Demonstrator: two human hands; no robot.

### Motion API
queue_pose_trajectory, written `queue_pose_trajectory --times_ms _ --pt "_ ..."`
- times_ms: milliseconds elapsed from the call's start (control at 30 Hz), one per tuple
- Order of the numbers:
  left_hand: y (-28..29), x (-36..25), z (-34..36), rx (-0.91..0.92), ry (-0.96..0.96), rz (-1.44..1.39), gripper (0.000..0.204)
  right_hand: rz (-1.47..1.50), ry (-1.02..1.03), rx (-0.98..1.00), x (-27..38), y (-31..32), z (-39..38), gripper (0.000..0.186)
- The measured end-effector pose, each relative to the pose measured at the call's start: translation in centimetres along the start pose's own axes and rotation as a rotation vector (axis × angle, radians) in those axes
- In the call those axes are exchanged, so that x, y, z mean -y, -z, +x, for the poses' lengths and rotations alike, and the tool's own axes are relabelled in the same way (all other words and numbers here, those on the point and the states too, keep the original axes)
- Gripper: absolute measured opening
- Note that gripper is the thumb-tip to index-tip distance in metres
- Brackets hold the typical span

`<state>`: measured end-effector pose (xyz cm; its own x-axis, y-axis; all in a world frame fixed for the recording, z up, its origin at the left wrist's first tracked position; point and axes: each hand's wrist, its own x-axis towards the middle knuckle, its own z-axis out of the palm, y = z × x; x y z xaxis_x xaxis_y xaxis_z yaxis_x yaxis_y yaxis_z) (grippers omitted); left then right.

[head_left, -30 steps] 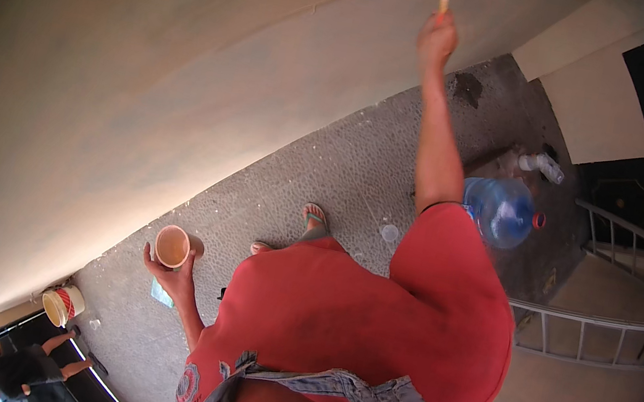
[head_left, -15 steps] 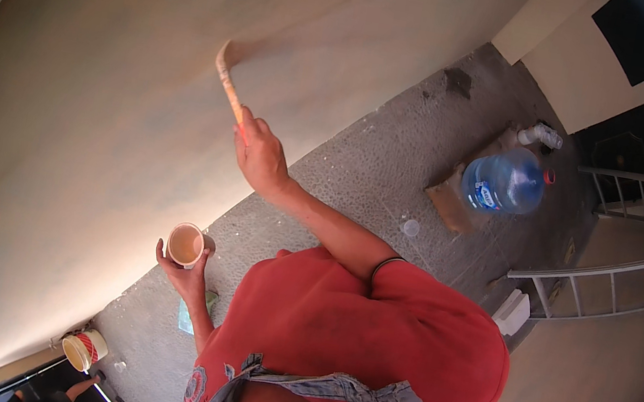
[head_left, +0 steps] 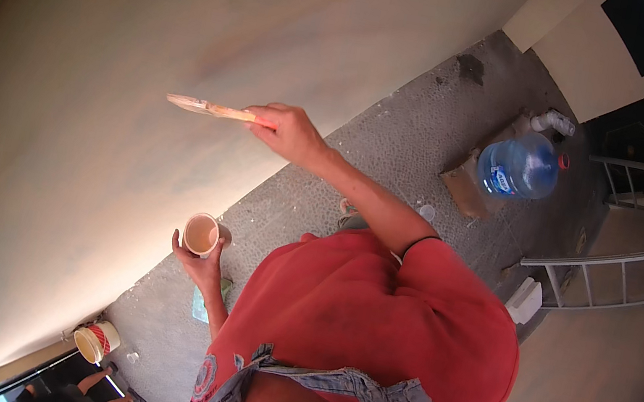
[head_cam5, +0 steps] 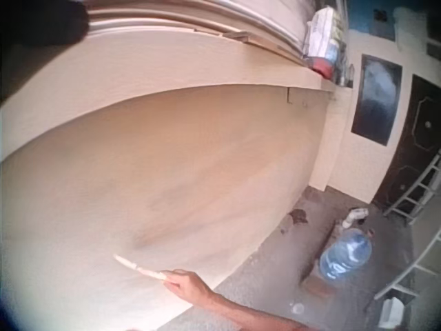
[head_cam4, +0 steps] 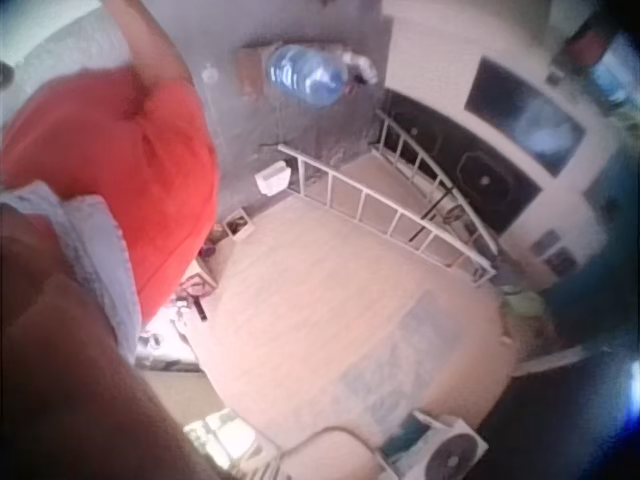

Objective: The person paints a wall using a paintbrush and a small cup of paint. They repeatedly dip the brush into the cup and apply paint in upward strokes along the wall surface.

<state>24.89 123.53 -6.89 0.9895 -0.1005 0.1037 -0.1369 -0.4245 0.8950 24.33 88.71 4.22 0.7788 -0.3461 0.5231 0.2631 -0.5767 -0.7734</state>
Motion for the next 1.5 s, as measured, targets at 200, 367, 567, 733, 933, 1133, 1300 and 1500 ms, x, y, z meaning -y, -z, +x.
queue_pose_trajectory --times_ms 200,367,567,733,933,1133,1300,1500 --pt "-4.2 -2.9 0.5 -0.004 -0.001 0.034 0.113 -0.124 0.079 -0.037 -9.7 11.0 5.3 0.024" --pt "-9.3 -6.3 0.1 -0.054 0.035 -0.027 0.111 -0.15 -0.078 -0.099 -17.7 24.6 8.3 0.025" --pt "-16.5 -11.4 0.1 -0.034 0.041 0.006 0.112 -0.191 -0.161 -0.195 -28.1 39.6 10.0 0.028" --pt "-20.7 -14.4 0.3 -0.005 0.019 0.012 0.114 -0.203 -0.254 -0.278 -31.7 48.8 10.8 0.031" --pt "-22.9 -16.4 1.0 0.011 0.033 0.027 0.115 -0.33 -0.311 -0.412 -36.7 57.5 10.8 0.032" --pt "-23.6 -17.2 1.5 0.017 0.039 0.024 0.116 -0.44 -0.377 -0.607 -40.9 62.6 10.4 0.036" --pt "-23.5 -17.5 1.5 0.008 0.023 0.078 0.115 -0.604 -0.328 -0.738 -42.2 64.7 10.6 0.037" --pt "-22.4 -16.3 1.0 -0.033 0.05 0.084 0.114 -0.79 -0.344 -0.949 -42.8 66.1 12.5 0.031"
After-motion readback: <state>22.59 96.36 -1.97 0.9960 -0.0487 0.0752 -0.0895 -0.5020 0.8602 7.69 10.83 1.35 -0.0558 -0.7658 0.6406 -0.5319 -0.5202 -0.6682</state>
